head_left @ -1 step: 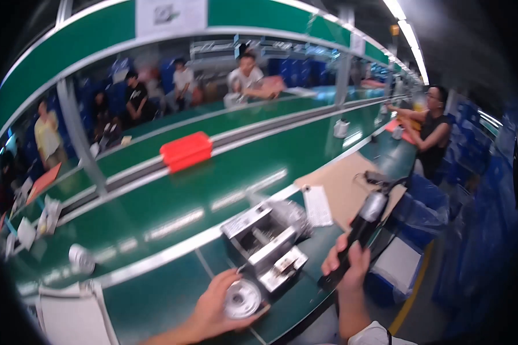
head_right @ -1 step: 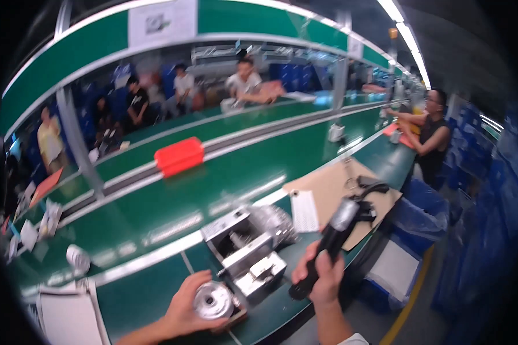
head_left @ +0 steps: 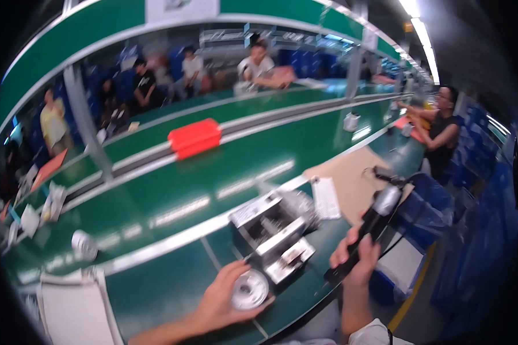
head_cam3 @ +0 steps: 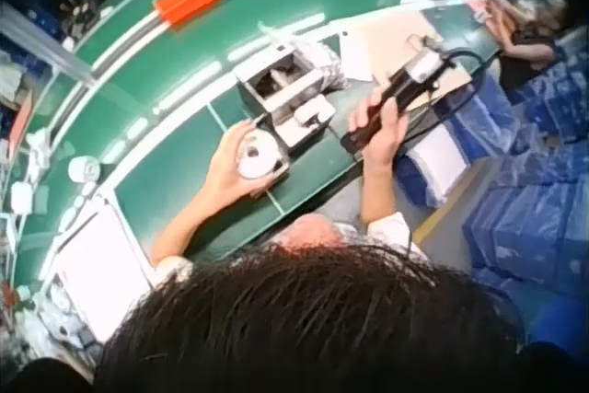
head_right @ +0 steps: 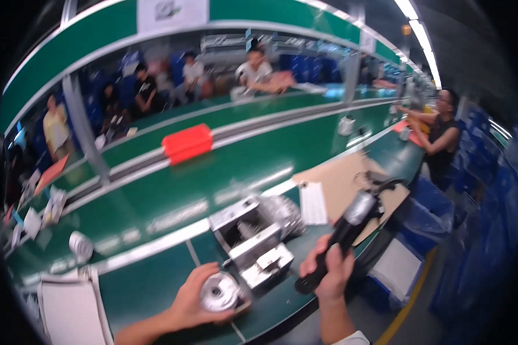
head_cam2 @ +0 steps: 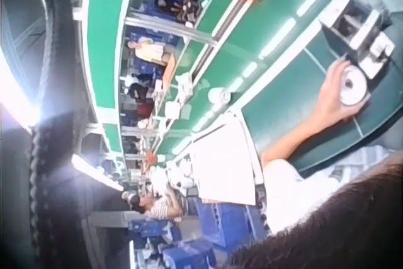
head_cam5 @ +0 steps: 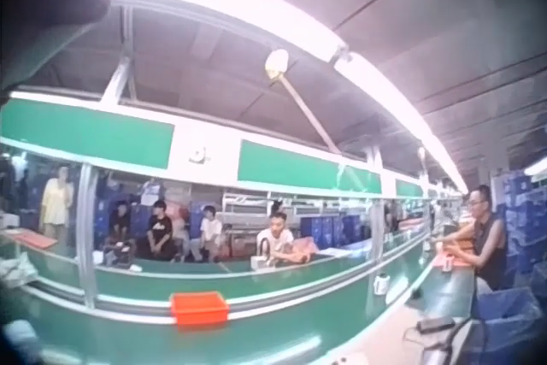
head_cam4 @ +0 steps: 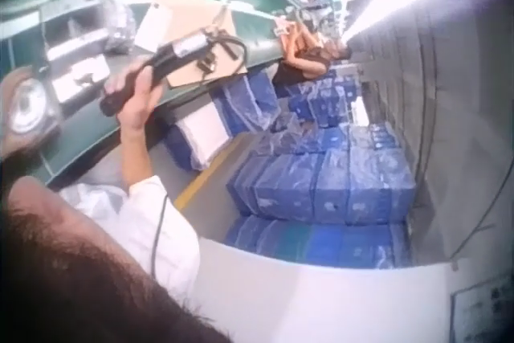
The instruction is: The person fastens screws onto a white cylindrical electronic component using an electric screwdriver.
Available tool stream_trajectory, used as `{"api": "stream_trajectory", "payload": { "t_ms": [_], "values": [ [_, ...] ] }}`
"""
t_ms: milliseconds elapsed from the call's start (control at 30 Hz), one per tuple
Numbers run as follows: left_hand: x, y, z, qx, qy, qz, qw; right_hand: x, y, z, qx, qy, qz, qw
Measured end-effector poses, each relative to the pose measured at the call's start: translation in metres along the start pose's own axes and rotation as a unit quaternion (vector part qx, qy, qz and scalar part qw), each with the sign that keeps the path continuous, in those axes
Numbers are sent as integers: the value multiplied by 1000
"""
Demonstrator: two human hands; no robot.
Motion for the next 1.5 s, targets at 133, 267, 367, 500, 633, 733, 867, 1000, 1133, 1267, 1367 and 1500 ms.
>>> {"api": "stream_trajectory", "payload": {
  "t_ms": [133, 267, 367, 500, 633, 733, 867, 1000, 1133, 1267, 1367, 1500],
  "values": [
    [9, -15, 12, 30, 66, 67, 995, 38, -18, -14, -74, 20, 88, 993],
    [43, -58, 41, -10, 111, 153, 982, 103, 10, -29, -100, -104, 96, 985],
    [51, -62, 45, -18, 78, 106, 991, 140, 26, -31, -82, -156, 158, 972],
    [53, -64, 49, -2, 82, 126, 989, 156, 38, -29, -38, -174, 195, 964],
    [46, -58, 45, 22, 80, 105, 991, 157, 41, -30, -29, -161, 221, 961],
    [42, -56, 46, 33, 86, 90, 992, 159, 47, -29, -22, -160, 221, 962],
    [41, -56, 46, 37, 89, 96, 991, 160, 52, -28, -47, -204, 214, 954],
    [41, -55, 45, 34, 90, 95, 991, 161, 50, -28, -43, -204, 233, 950],
    [39, -54, 44, 38, 90, 96, 991, 162, 49, -28, -49, -209, 238, 947],
    [41, -56, 43, 38, 84, 109, 990, 166, 52, -26, -42, -210, 261, 941],
    [42, -58, 44, 40, 84, 111, 989, 165, 56, -22, -39, -263, 305, 915],
    [39, -57, 44, 55, 92, 118, 987, 169, 61, -22, -22, -260, 323, 910]
  ]
}}
Point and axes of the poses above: each hand's wrist, its own z-axis away from the middle knuckle, its own x-axis out of the palm, y = z × x, the point moved 7 cm from there along -z, towards the middle knuckle, and after that the axes turned 14 degrees about -y, right-handed, at the moved point
